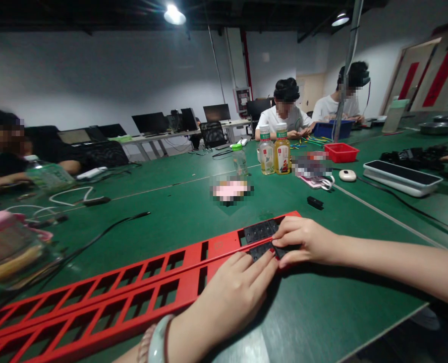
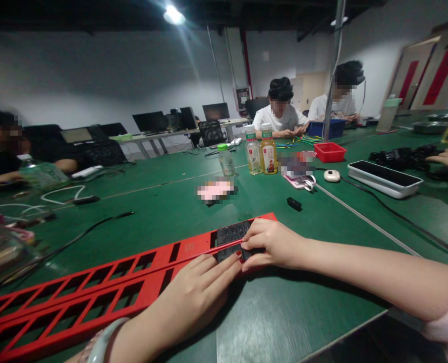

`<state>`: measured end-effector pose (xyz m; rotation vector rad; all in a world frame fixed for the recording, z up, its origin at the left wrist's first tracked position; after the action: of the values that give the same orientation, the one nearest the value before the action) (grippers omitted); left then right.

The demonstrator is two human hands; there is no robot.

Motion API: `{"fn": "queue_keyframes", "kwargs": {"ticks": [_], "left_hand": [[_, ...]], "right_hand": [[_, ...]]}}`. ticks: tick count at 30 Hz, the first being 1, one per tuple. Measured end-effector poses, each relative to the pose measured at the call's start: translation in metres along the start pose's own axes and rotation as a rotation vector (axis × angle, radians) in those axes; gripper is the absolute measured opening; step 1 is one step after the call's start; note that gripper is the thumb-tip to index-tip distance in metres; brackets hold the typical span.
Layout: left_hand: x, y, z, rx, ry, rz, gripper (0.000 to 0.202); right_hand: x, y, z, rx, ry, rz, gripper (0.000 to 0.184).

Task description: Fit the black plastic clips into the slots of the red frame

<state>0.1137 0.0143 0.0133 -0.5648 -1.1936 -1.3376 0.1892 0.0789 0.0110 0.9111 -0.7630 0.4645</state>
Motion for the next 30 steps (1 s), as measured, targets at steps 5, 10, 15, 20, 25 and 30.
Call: {"fn": "queue_keyframes", "kwargs": {"ticks": [5, 10, 15, 20, 25, 30], "left_hand": [[0.001, 0.000, 0.000, 0.001, 0.005, 0.014, 0.031], [0.002, 0.000, 0.000, -0.005, 0.015, -0.006, 0.031], [0.004, 0.002, 0.000, -0.016, 0.020, -0.018, 0.031], [0.004, 0.001, 0.002, -0.015, 0.033, 0.000, 0.033], [0.000, -0.003, 0.003, -0.016, 0.022, 0.027, 0.039], [-0.003, -0.007, 0.004, 0.010, 0.015, 0.063, 0.041]], "right_hand": [[0.000, 0.001, 0.001, 0.006, 0.009, 0.005, 0.032], [0.000, 0.001, 0.002, -0.004, 0.014, 0.032, 0.031], [0.000, 0.002, 0.000, -0.008, 0.010, 0.055, 0.035], [0.000, 0.003, 0.002, 0.005, 0.023, 0.067, 0.036], [0.007, 0.003, 0.010, 0.036, -0.001, 0.065, 0.034], [0.041, 0.010, -0.026, -0.103, -0.122, -0.034, 0.027]]}}
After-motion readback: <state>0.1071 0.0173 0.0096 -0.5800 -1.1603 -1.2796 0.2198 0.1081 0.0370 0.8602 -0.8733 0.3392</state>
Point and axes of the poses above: each hand's wrist, its own y-axis towards the middle knuckle, its own x-axis out of the back of the hand, z = x × y, the point moved 9 cm from there along y, towards the middle knuckle, and after that the axes turned 10 degrees about -x, right-handed, at the moved point
